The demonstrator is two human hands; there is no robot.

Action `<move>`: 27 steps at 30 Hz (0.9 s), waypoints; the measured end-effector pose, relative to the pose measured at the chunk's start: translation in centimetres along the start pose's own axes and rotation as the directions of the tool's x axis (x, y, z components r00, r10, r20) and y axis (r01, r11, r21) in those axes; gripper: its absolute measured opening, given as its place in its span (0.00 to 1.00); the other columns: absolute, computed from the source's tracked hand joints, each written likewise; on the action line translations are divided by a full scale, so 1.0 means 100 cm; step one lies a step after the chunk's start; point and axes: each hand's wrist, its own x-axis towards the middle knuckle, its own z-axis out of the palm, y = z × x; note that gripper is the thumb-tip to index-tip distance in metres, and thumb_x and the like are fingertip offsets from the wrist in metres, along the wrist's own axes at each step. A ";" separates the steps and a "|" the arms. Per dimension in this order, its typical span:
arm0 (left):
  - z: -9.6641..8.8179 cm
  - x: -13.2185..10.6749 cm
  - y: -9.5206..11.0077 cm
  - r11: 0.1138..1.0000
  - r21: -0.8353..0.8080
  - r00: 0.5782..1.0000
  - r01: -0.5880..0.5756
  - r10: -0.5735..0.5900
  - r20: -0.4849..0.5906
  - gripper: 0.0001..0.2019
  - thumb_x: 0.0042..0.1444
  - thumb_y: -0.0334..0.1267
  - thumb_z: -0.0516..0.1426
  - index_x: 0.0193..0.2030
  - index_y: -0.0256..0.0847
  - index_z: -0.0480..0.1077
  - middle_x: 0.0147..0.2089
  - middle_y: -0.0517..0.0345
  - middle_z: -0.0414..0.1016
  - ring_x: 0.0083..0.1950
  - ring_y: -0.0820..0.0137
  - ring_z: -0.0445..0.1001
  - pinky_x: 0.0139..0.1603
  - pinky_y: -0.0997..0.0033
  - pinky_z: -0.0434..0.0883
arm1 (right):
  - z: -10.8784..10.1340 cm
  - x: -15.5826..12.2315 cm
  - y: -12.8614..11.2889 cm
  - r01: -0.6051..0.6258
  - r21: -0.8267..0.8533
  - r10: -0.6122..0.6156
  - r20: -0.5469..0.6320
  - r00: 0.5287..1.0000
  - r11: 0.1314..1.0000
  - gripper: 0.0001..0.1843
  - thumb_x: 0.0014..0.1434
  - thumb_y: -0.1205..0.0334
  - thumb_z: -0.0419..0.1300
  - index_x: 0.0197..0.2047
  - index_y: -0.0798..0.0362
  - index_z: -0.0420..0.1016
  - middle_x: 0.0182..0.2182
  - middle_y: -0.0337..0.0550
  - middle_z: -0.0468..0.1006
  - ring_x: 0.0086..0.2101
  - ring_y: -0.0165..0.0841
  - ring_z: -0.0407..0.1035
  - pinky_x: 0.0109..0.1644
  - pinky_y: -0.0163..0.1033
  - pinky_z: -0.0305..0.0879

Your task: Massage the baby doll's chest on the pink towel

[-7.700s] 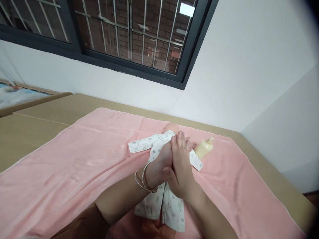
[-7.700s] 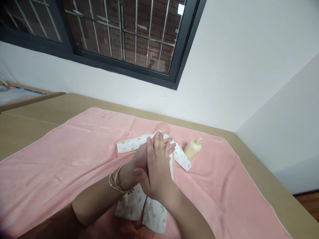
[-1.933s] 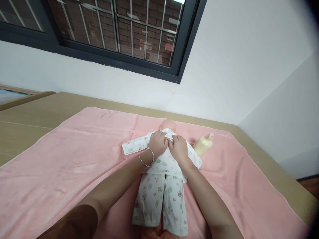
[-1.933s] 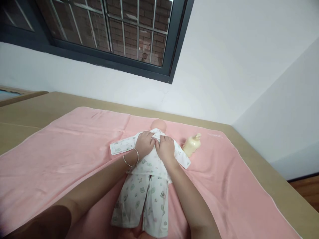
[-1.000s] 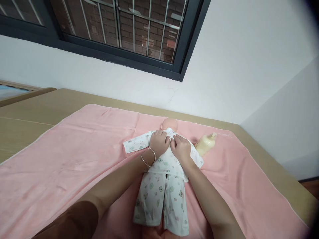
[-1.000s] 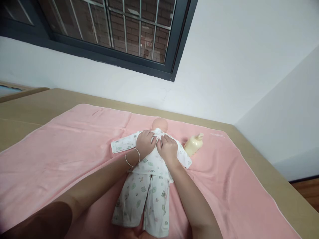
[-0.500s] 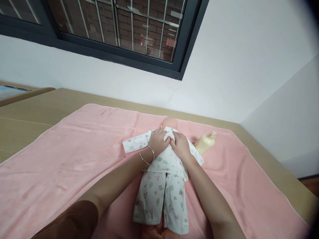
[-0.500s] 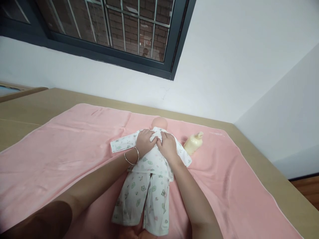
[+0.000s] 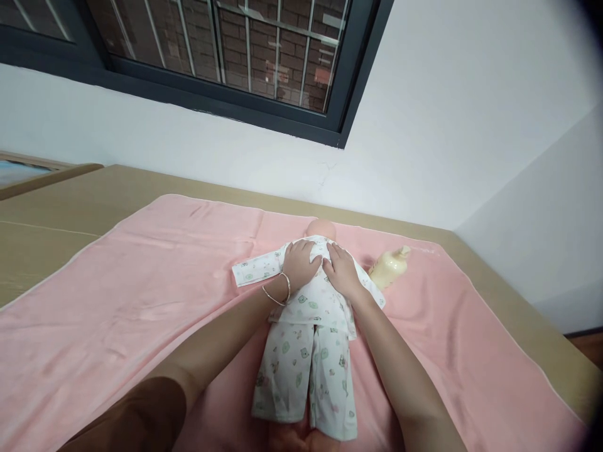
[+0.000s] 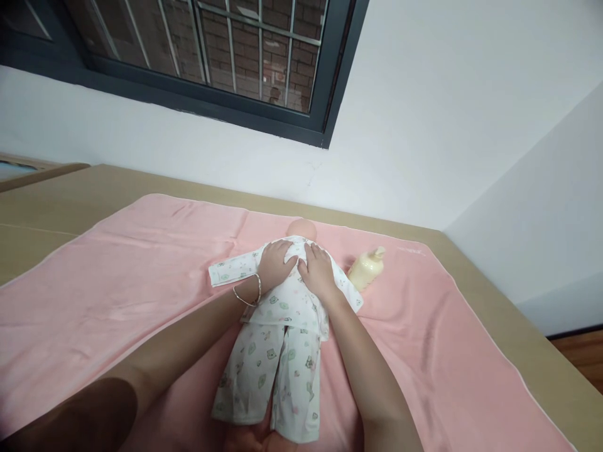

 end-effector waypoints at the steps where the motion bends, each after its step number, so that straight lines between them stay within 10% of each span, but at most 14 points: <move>1: 0.000 0.000 -0.001 1.000 0.000 1.000 -0.012 0.012 -0.003 0.17 0.60 0.40 0.55 0.55 0.40 0.70 0.58 0.48 0.75 0.61 0.57 0.69 0.66 0.51 0.60 | -0.001 0.000 0.000 0.011 -0.003 -0.011 0.003 1.000 1.000 0.29 0.68 0.58 0.45 0.69 0.61 0.59 0.66 0.57 0.64 0.65 0.45 0.58 0.67 0.51 0.53; 13: -0.006 -0.005 0.003 0.987 0.093 0.988 -0.129 0.136 -0.073 0.11 0.63 0.39 0.51 0.38 0.40 0.74 0.39 0.49 0.78 0.47 0.58 0.74 0.51 0.56 0.68 | -0.003 -0.018 -0.030 -0.171 -0.112 0.150 -0.173 0.973 0.979 0.22 0.71 0.57 0.43 0.53 0.54 0.76 0.53 0.52 0.79 0.47 0.41 0.75 0.47 0.39 0.66; 27: -0.004 -0.001 0.006 0.992 0.118 0.996 0.037 -0.046 0.076 0.18 0.61 0.40 0.52 0.55 0.34 0.69 0.58 0.42 0.73 0.62 0.54 0.68 0.67 0.51 0.59 | -0.007 -0.001 -0.012 -0.073 -0.048 0.074 0.022 0.997 0.996 0.29 0.68 0.59 0.45 0.68 0.61 0.61 0.64 0.55 0.68 0.63 0.43 0.62 0.67 0.45 0.54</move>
